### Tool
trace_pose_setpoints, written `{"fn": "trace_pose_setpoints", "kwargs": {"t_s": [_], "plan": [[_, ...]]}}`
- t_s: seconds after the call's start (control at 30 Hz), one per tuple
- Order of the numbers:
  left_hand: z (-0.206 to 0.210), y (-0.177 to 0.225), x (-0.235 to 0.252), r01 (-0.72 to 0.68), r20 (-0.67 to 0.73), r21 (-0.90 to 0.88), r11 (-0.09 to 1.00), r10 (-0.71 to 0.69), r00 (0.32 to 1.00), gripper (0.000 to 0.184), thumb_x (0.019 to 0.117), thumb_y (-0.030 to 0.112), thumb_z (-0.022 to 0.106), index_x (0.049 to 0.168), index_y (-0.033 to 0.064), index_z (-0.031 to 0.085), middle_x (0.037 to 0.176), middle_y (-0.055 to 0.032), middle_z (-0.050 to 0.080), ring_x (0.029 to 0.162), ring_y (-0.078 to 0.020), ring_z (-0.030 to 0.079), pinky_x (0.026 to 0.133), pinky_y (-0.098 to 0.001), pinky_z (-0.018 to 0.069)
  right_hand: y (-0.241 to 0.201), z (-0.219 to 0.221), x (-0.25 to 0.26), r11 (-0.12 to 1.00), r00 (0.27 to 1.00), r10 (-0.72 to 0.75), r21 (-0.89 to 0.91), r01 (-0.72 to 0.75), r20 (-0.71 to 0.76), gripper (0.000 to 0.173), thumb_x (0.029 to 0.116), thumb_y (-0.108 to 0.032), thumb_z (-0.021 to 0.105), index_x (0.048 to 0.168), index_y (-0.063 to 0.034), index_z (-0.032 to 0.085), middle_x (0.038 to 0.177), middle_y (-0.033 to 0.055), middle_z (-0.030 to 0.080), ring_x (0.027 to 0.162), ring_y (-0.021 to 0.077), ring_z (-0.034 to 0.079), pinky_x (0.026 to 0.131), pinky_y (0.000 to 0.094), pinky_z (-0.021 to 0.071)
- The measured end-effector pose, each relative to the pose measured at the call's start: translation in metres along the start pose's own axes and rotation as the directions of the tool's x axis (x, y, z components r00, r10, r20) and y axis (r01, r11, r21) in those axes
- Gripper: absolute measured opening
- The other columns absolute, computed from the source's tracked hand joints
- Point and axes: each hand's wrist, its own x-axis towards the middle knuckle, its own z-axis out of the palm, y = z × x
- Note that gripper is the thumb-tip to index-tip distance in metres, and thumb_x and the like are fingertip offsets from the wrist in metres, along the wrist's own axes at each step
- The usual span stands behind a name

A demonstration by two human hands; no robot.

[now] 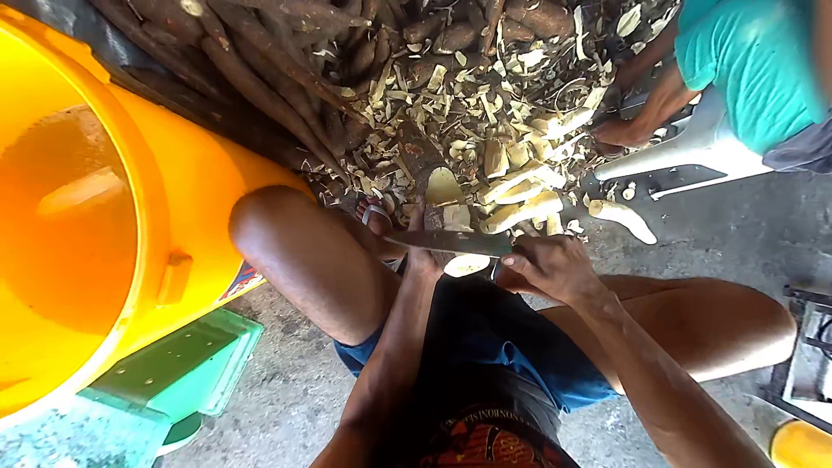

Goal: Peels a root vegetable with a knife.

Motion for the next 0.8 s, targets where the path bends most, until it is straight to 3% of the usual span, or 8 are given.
{"fn": "trace_pose_setpoints", "kwargs": {"t_s": [0.17, 0.23, 0.3, 0.43, 0.53, 0.6, 0.7, 0.8], "plan": [[0.000, -0.003, 0.000, 0.025, -0.009, 0.021, 0.999, -0.024, 1.000, 0.043, 0.1042, 0.056, 0.044, 0.119, 0.0225, 0.066, 0.105, -0.0005, 0.072, 0.094, -0.0115, 0.071, 0.079, -0.0344, 0.0618, 0.031, 0.015, -0.005, 0.989, 0.993, -0.037, -0.143, 0.020, -0.116, 0.081, 0.0984, -0.074, 0.032, 0.078, -0.0037, 0.068, 0.060, 0.0144, 0.062, 0.054, 0.0352, 0.065, 0.045, 0.0535, 0.0481], [-0.002, -0.001, -0.001, 0.080, -0.016, -0.037, 0.996, -0.080, 0.997, 0.045, 0.1029, 0.057, 0.045, 0.119, 0.0208, 0.066, 0.103, -0.0022, 0.073, 0.092, -0.0137, 0.072, 0.077, -0.0365, 0.0622, 0.061, 0.017, -0.009, 0.962, 0.974, 0.198, -0.171, -0.214, -0.108, 0.076, 0.1013, -0.066, 0.038, 0.084, 0.0004, 0.070, 0.068, 0.0215, 0.067, 0.065, 0.0444, 0.069, 0.055, 0.0624, 0.0524], [-0.008, 0.002, -0.002, 0.110, 0.033, -0.106, 0.988, -0.107, 0.994, 0.050, 0.1016, 0.059, 0.044, 0.121, 0.0187, 0.066, 0.104, -0.0056, 0.073, 0.094, -0.0173, 0.072, 0.079, -0.0404, 0.0620, 0.082, 0.006, -0.002, 0.885, 0.890, 0.455, -0.095, -0.456, -0.033, 0.076, 0.1034, -0.065, 0.036, 0.094, 0.0021, 0.069, 0.077, 0.0271, 0.067, 0.080, 0.0513, 0.068, 0.069, 0.0701, 0.0504], [0.000, 0.000, 0.000, 0.110, 0.004, -0.056, 0.992, -0.110, 0.994, 0.050, 0.1018, 0.060, 0.043, 0.120, 0.0197, 0.066, 0.102, -0.0049, 0.073, 0.092, -0.0167, 0.072, 0.078, -0.0387, 0.0621, 0.048, -0.012, 0.006, 0.978, 0.974, 0.208, 0.054, -0.204, -0.092, 0.082, 0.0994, -0.074, 0.025, 0.073, -0.0051, 0.061, 0.056, 0.0106, 0.054, 0.055, 0.0315, 0.060, 0.050, 0.0542, 0.0466], [0.006, 0.001, -0.003, 0.098, -0.069, -0.049, 0.994, -0.101, 0.992, 0.043, 0.1046, 0.054, 0.041, 0.104, 0.0206, 0.068, 0.088, -0.0011, 0.072, 0.081, -0.0113, 0.071, 0.070, -0.0322, 0.0616, 0.021, -0.006, 0.011, 1.000, 0.996, -0.017, 0.004, 0.018, -0.083, 0.084, 0.0969, -0.077, 0.029, 0.072, -0.0052, 0.064, 0.056, 0.0113, 0.057, 0.053, 0.0317, 0.063, 0.046, 0.0522, 0.0477], [0.005, 0.003, -0.004, 0.102, -0.053, -0.047, 0.994, -0.105, 0.993, 0.042, 0.1046, 0.053, 0.042, 0.106, 0.0206, 0.069, 0.091, -0.0014, 0.073, 0.083, -0.0114, 0.072, 0.071, -0.0325, 0.0617, 0.033, 0.000, 0.009, 0.993, 0.997, 0.065, -0.093, -0.067, -0.029, 0.080, 0.0981, -0.073, 0.035, 0.075, -0.0024, 0.066, 0.060, 0.0167, 0.060, 0.057, 0.0389, 0.065, 0.048, 0.0574, 0.0491], [0.001, 0.004, -0.002, 0.107, 0.002, -0.056, 0.993, -0.107, 0.994, 0.048, 0.1024, 0.058, 0.044, 0.120, 0.0190, 0.066, 0.102, -0.0050, 0.073, 0.093, -0.0157, 0.073, 0.078, -0.0379, 0.0625, 0.073, -0.005, 0.006, 0.912, 0.918, 0.389, -0.172, -0.372, 0.080, 0.074, 0.1010, -0.067, 0.040, 0.086, 0.0002, 0.067, 0.072, 0.0239, 0.065, 0.076, 0.0486, 0.068, 0.065, 0.0671, 0.0504], [0.000, 0.004, -0.001, 0.069, 0.006, -0.080, 0.994, -0.069, 0.998, 0.046, 0.1009, 0.058, 0.047, 0.116, 0.0196, 0.067, 0.100, -0.0045, 0.073, 0.091, -0.0154, 0.073, 0.077, -0.0376, 0.0626, 0.067, -0.005, -0.005, 0.932, 0.933, 0.357, -0.079, -0.353, 0.050, 0.077, 0.1010, -0.068, 0.035, 0.082, -0.0003, 0.066, 0.066, 0.0207, 0.062, 0.068, 0.0443, 0.067, 0.059, 0.0637, 0.0491]]}}
